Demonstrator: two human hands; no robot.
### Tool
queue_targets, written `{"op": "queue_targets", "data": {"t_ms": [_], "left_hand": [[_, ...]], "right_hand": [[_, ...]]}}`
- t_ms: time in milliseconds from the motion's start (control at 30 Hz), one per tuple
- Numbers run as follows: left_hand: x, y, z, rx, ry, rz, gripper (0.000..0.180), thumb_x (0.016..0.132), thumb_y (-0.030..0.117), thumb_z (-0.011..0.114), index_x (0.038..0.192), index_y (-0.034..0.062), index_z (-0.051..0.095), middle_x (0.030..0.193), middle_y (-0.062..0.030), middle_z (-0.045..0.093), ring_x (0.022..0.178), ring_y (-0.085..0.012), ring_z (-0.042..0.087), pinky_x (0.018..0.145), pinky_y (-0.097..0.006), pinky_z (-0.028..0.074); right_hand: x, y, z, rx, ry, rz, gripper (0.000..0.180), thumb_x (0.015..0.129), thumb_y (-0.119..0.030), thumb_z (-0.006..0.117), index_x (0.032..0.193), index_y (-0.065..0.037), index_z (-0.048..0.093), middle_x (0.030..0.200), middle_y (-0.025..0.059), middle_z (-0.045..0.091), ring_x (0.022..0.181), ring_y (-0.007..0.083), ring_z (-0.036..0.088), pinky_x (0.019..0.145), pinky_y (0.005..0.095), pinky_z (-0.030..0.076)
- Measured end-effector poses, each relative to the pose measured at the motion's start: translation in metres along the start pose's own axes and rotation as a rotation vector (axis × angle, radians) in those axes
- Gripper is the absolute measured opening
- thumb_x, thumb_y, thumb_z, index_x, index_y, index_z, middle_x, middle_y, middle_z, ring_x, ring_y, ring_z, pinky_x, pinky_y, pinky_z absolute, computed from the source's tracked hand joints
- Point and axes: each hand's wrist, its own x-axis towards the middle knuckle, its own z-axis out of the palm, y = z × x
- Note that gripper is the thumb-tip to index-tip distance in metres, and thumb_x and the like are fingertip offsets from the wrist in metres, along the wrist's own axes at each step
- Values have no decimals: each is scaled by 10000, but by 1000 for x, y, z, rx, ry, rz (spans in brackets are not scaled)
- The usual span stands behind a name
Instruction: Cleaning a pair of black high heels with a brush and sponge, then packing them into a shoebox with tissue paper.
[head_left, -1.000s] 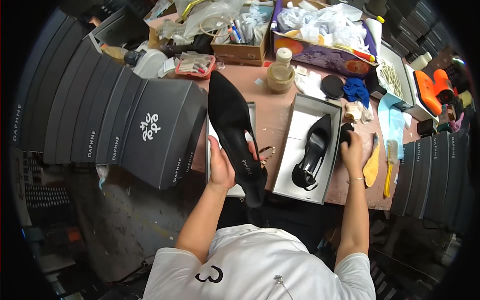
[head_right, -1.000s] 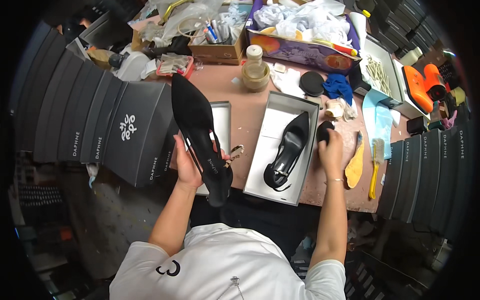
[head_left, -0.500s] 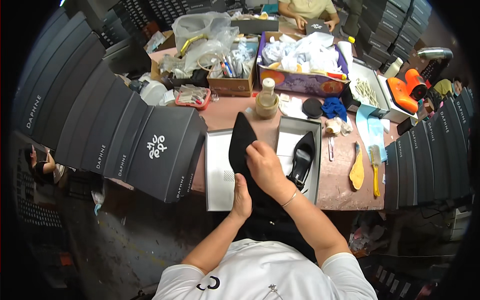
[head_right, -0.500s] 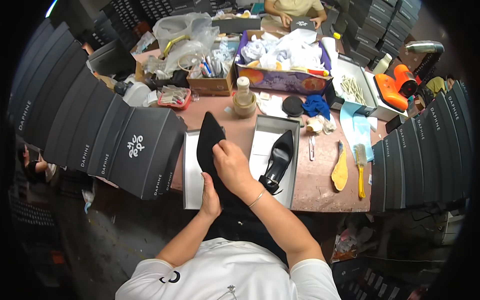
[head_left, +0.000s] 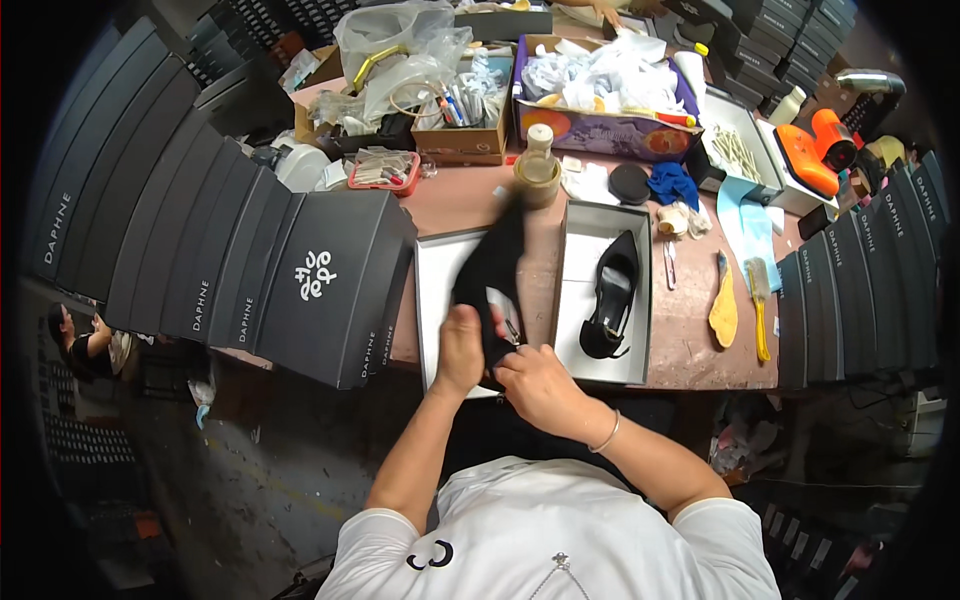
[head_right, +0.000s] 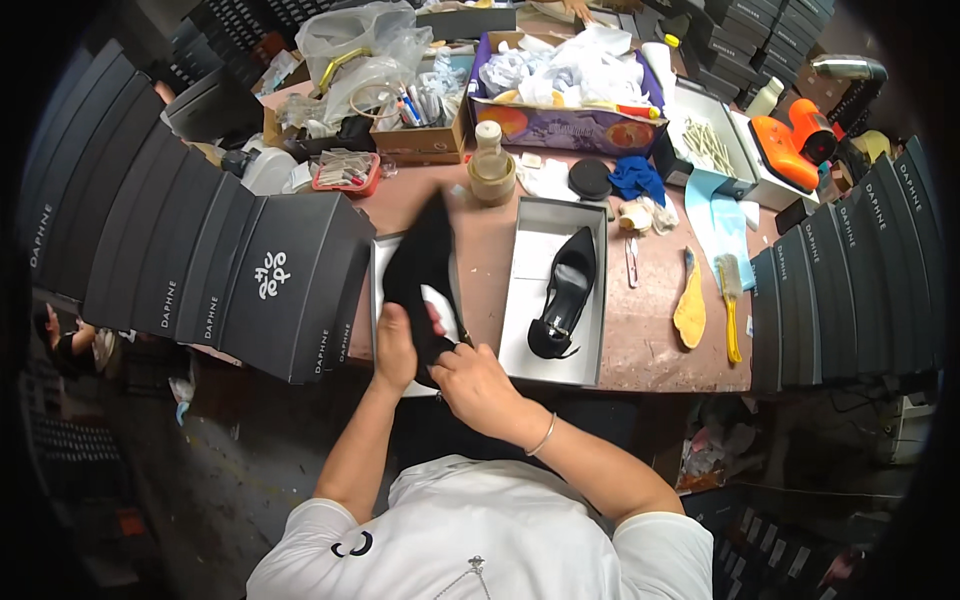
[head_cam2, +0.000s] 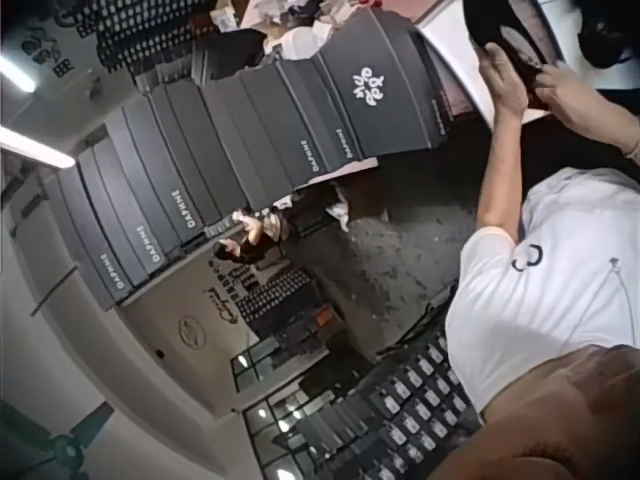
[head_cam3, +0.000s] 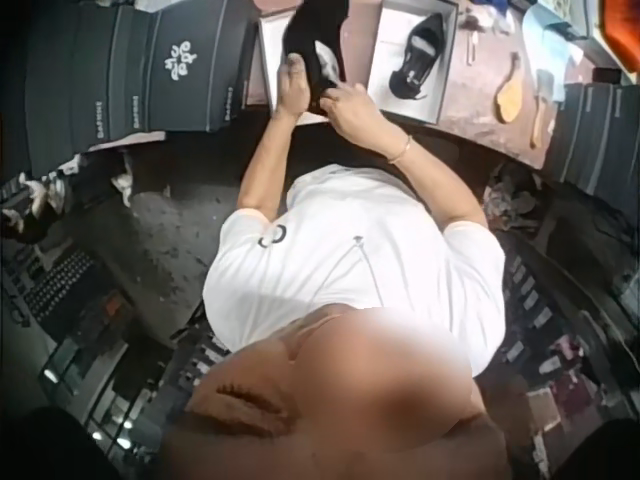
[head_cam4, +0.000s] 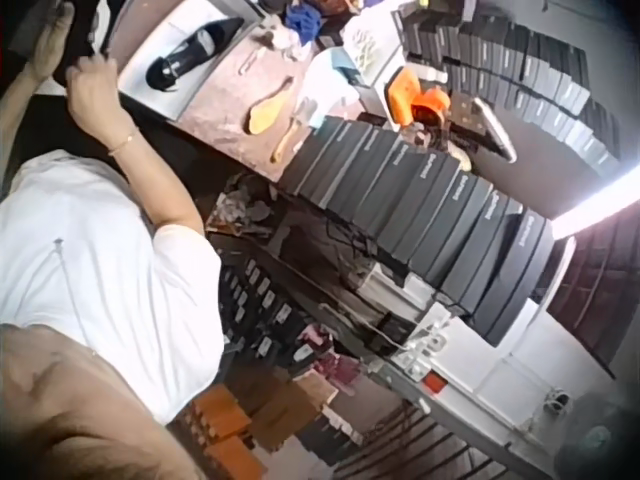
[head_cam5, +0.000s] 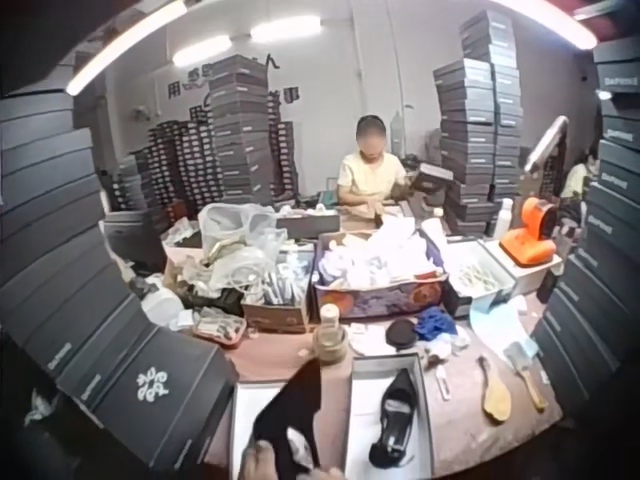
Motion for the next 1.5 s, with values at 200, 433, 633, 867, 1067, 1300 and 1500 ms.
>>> {"op": "queue_targets", "data": {"t_ms": [200, 433, 633, 867, 1067, 1300, 1500], "left_hand": [[7, 8, 7, -99, -203, -26, 740, 911, 669, 339, 991, -25, 582, 806, -60, 614, 720, -145, 612, 672, -284, 514], [20, 25, -15, -192, -271, 110, 897, 836, 790, 305, 1045, -39, 573, 919, -130, 629, 889, -216, 633, 853, -363, 503], [12, 23, -3, 120, 239, 607, 850, 942, 673, 275, 1426, -26, 285, 1401, -169, 441, 1283, -276, 453, 1091, -411, 345], [-25, 21, -13, -896, -111, -507, 535, 976, 516, 408, 1226, 72, 572, 1252, -95, 592, 1191, -232, 530, 1047, -417, 395], [-32, 2, -28, -989, 8, -813, 317, 960, 336, 462, 1102, 93, 609, 1054, -116, 654, 999, -234, 642, 883, -427, 528], [-27, -20, -22, -969, -63, -444, 356, 983, 307, 438, 1052, 1, 606, 999, -149, 664, 988, -256, 642, 914, -399, 500], [-26, -54, -53, -822, 122, -427, 463, 1008, 341, 347, 1101, -30, 608, 972, -179, 682, 926, -286, 673, 847, -409, 541]], "right_hand": [[-9, 27, -39, 584, -85, 1, 208, 784, -47, 512, 908, 8, 670, 881, 191, 652, 838, 338, 639, 751, 384, 508], [-31, 32, -40, 791, 421, 347, 558, 835, -141, 684, 1332, 5, 477, 1259, 154, 540, 1165, 247, 531, 984, 334, 413], [3, 22, -12, 887, 404, 290, 663, 751, 46, 571, 1390, -9, 404, 1218, 193, 581, 1138, 312, 579, 982, 326, 437], [2, 17, -21, 423, 255, 107, 768, 674, 59, 674, 1383, -104, 428, 1111, 165, 545, 967, 363, 585, 799, 418, 504], [8, 12, -11, 420, 220, 15, 765, 677, 28, 711, 1376, -115, 438, 1172, 155, 533, 1017, 357, 578, 843, 405, 505], [-14, 42, -46, 526, 487, 252, 735, 709, -122, 809, 1349, -12, 464, 1249, 182, 558, 1144, 321, 548, 987, 359, 423], [-80, 47, -62, 1038, 441, 650, 532, 872, -149, 630, 1342, 32, 457, 1232, 140, 520, 1090, 232, 543, 939, 334, 449]]}}
